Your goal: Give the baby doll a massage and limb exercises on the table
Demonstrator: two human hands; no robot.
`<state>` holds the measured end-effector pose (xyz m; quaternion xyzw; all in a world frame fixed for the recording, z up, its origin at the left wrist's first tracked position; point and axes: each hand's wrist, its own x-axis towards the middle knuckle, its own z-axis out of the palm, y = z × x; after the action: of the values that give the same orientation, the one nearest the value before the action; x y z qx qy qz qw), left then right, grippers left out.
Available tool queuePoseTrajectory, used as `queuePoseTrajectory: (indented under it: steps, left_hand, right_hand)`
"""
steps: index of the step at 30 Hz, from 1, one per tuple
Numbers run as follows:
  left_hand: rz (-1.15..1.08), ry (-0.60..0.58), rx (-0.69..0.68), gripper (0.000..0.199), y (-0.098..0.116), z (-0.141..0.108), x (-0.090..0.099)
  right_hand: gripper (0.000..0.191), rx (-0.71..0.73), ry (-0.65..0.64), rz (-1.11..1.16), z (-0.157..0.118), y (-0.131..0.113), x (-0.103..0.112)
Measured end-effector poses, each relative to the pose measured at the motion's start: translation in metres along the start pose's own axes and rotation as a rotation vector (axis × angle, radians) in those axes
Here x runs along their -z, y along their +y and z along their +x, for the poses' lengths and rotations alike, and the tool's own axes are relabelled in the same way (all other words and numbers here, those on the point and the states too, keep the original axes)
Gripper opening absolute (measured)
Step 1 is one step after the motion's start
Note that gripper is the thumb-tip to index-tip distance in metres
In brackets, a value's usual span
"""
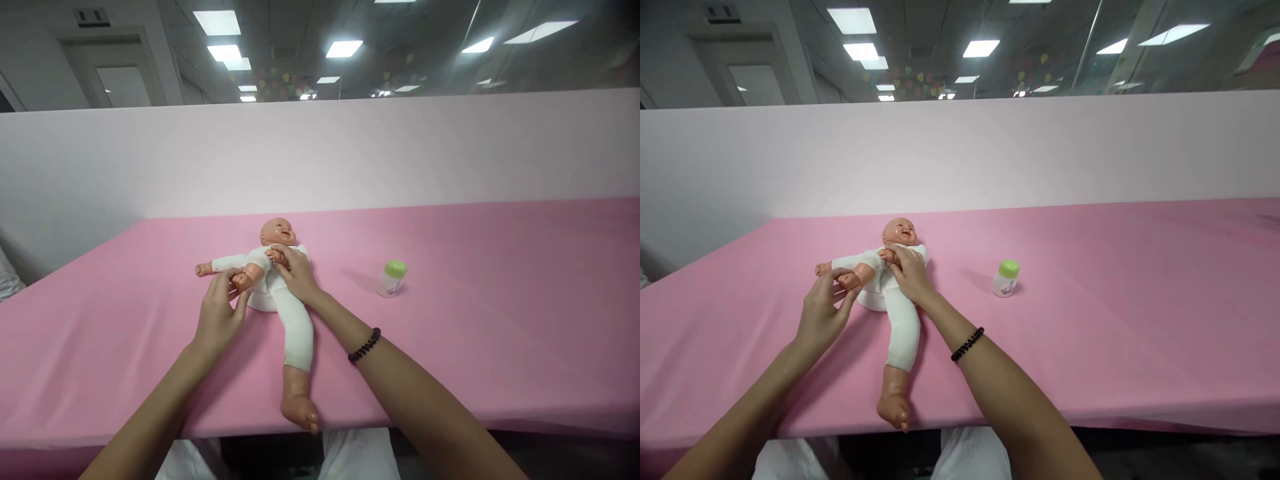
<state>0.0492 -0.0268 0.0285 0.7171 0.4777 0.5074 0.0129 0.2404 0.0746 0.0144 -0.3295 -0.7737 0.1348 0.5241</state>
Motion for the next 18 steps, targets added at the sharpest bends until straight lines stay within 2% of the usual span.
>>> queuePoseTrajectory:
  steps: [2,5,9,12,15,18]
  left_hand:
    - [-0.012,0.017,0.0,0.024,0.0,-0.004,0.001]
    - [-0.091,0.061,0.082,0.026,0.01,-0.011,0.011]
    - [-0.157,0.118,0.227,0.033,0.029,-0.032,0.033]
    - [-0.133,0.161,0.306,0.034,0.038,-0.067,0.051]
    - [-0.028,0.155,0.29,0.034,0.038,-0.109,0.067]
    - [0.116,0.094,0.232,0.031,0.032,-0.141,0.079]
  right_hand:
    - [0.035,-0.007,-0.006,0.018,0.0,-0.001,-0.001]
    - [0.033,-0.048,0.035,0.144,0.003,-0.002,0.001]
    - [0.033,-0.128,0.3,0.407,0.015,0.007,0.015]
    - [0.039,-0.167,0.485,0.574,0.026,0.026,0.034]
    - [0.039,-0.33,0.681,0.698,0.029,0.053,0.054]
    - [0.032,-0.63,0.864,0.789,0.022,0.08,0.07]
